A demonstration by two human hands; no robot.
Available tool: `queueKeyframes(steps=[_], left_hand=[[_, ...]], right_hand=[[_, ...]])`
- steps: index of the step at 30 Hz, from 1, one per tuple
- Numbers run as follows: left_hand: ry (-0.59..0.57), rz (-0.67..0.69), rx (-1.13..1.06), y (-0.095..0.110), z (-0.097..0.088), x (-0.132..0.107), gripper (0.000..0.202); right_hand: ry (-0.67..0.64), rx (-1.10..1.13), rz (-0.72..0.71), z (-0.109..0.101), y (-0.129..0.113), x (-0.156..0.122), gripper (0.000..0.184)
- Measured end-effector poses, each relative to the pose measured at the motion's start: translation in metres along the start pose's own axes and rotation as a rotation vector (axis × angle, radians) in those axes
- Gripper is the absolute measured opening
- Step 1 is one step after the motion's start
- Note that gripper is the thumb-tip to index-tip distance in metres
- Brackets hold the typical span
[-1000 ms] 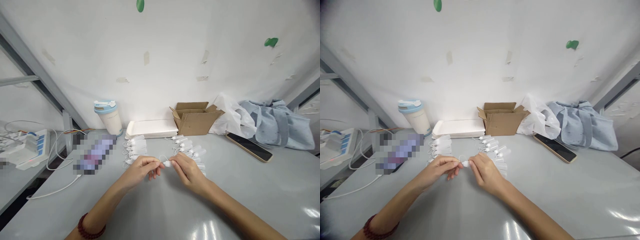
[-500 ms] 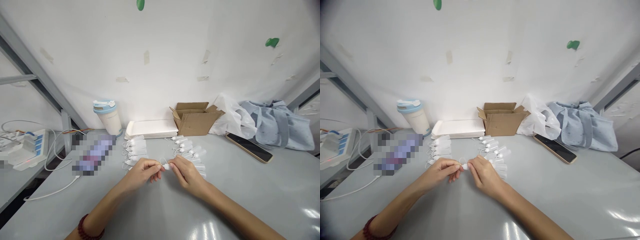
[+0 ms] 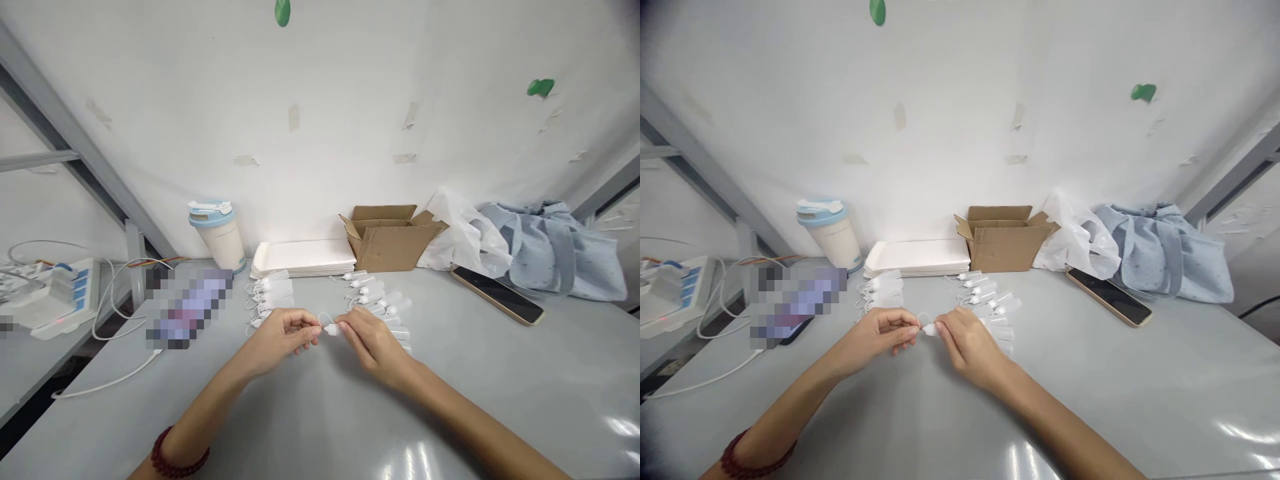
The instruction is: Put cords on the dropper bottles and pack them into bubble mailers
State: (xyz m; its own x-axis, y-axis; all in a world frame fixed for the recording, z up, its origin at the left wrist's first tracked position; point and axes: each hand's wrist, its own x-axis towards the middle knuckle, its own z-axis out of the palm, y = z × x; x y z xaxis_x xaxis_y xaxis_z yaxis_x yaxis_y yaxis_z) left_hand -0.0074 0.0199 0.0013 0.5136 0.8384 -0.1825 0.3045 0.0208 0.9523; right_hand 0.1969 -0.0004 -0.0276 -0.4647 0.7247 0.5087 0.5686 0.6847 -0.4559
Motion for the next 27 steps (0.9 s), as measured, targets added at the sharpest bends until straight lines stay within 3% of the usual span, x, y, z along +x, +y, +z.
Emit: queueKeyframes(steps=[12,24,27], left_hand=[[0.046,-0.001,0.034,-0.0071,0.0097,0.0021,0.02],[-0.046,-0.019,0.027,0.0008,0.005,-0.0013,0.023],[-0.017,-0.026,0.052,0.0016,0.0056,-0.0002,0.021]], right_hand=[[0.023,0.045,0.033,0.0073,-0.0026,-0.0046,0.022],[0.02,-0.035,-0.05,0.0028,0.0007,-0.0007,0.019],[0.01,-0.081,-0.056,0.0023,0.0024,-0.0003,0.018]])
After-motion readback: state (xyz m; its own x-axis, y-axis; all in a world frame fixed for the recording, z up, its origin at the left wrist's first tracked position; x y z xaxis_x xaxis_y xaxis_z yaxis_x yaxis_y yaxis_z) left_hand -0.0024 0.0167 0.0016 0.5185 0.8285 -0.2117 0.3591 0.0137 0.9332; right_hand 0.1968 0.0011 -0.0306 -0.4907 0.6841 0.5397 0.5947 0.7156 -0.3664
